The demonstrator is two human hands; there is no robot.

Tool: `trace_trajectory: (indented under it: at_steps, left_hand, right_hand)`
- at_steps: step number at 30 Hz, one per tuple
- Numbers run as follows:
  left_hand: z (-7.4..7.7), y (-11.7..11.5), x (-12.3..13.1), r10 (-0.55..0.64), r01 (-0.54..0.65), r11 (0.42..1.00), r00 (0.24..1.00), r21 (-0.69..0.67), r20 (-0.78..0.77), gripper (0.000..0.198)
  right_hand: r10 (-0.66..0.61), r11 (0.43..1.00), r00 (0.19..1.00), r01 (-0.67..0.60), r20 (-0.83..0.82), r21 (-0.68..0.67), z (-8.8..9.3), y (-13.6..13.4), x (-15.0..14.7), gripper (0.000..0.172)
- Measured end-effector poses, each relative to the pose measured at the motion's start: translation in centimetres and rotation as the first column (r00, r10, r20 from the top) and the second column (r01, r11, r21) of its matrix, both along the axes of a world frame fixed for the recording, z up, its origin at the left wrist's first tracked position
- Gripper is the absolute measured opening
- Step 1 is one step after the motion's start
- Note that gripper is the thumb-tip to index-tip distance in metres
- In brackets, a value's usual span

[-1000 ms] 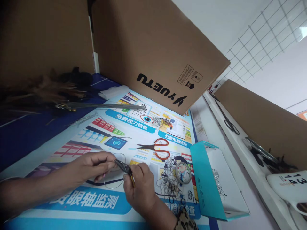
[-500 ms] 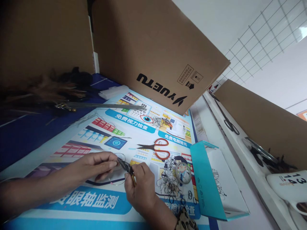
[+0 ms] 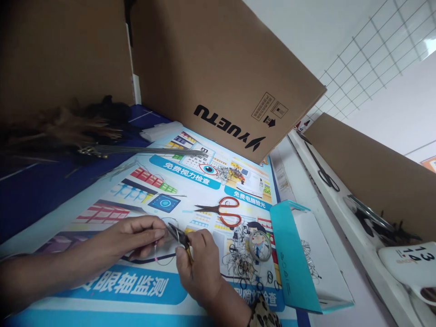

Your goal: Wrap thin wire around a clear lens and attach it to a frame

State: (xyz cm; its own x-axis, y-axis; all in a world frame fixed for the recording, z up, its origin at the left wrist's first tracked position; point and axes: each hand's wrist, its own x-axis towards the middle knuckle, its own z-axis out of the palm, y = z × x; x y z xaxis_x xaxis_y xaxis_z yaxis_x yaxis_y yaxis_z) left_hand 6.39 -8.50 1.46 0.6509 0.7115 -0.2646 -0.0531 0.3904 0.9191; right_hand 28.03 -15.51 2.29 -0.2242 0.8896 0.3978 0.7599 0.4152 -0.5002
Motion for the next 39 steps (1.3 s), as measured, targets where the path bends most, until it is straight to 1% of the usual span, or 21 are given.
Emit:
trace_trajectory:
  at_steps: [3,9,11,13,15,17,19,22,25,27,28,30,33,36,39]
  left_hand:
    - [0.2,0.0,0.0,-0.010,0.010,1.000,1.000,0.022,0.003,0.047]
    - [0.0,0.0,-0.1,0.004,0.002,0.996,0.998,0.084,-0.070,0.040]
    - [-0.1,-0.1,-0.2,0.022,-0.006,0.989,0.994,0.147,-0.105,0.037]
    - [-0.2,-0.1,-0.2,0.073,-0.033,0.965,0.987,0.258,-0.144,0.033]
    - [-0.4,-0.2,-0.3,0.154,-0.065,0.909,0.970,0.412,-0.188,0.028]
    - [-0.5,-0.2,-0.4,0.240,-0.073,0.822,0.944,0.565,-0.227,0.026]
    - [-0.7,-0.2,-0.5,0.299,-0.054,0.733,0.921,0.678,-0.250,0.027]
    - [-0.8,-0.1,-0.7,0.354,-0.025,0.604,0.904,0.796,-0.241,0.029]
    - [-1.0,0.1,-0.7,0.404,-0.016,0.468,0.893,0.884,-0.198,0.029]
    - [-1.1,0.1,-0.7,0.427,-0.013,0.398,0.888,0.917,-0.173,0.028]
    - [-1.1,0.1,-0.7,0.435,-0.009,0.373,0.885,0.928,-0.166,0.027]
    - [-1.1,0.1,-0.8,0.442,0.006,0.341,0.881,0.940,-0.166,0.028]
    - [-1.0,0.0,-0.8,0.451,0.019,0.319,0.876,0.947,-0.170,0.028]
    - [-0.8,-0.1,-0.8,0.460,0.001,0.323,0.874,0.946,-0.158,0.026]
    - [-0.6,-0.1,-0.6,0.471,-0.027,0.341,0.870,0.939,-0.146,0.026]
  right_hand:
    - [0.024,0.999,1.000,-0.024,-0.011,-0.030,-0.1,-0.1,0.0,0.013]
    - [0.027,0.999,1.000,-0.027,0.001,-0.019,-0.2,-0.2,-0.1,0.014]
    - [0.031,0.999,0.999,-0.031,0.007,-0.016,-0.1,-0.2,-0.2,0.013]
    - [0.032,0.999,0.999,-0.032,0.014,-0.009,-0.1,-0.3,-0.2,0.013]
    - [0.029,1.000,0.999,-0.029,0.020,-0.002,-0.1,-0.3,-0.2,0.013]
    - [0.026,1.000,0.999,-0.026,0.024,0.003,-0.1,-0.3,-0.2,0.013]
    - [0.024,1.000,0.999,-0.024,0.025,-0.003,-0.1,-0.3,-0.3,0.012]
    - [0.021,1.000,0.999,-0.021,0.038,0.000,-0.2,-0.3,-0.4,0.013]
    - [0.020,1.000,0.998,-0.020,0.054,0.010,-0.4,-0.3,-0.5,0.013]
    - [0.020,1.000,0.998,-0.020,0.060,0.012,-0.4,-0.3,-0.6,0.012]
    - [0.020,1.000,0.998,-0.021,0.066,0.012,-0.4,-0.3,-0.6,0.011]
    - [0.020,1.000,0.997,-0.022,0.075,0.019,-0.5,-0.4,-0.6,0.011]
    - [0.019,1.000,0.996,-0.021,0.083,0.021,-0.5,-0.4,-0.6,0.011]
    - [0.021,1.000,0.996,-0.023,0.084,0.016,-0.4,-0.3,-0.6,0.011]
    - [0.031,0.999,0.996,-0.033,0.081,0.019,-0.3,-0.2,-0.5,0.011]
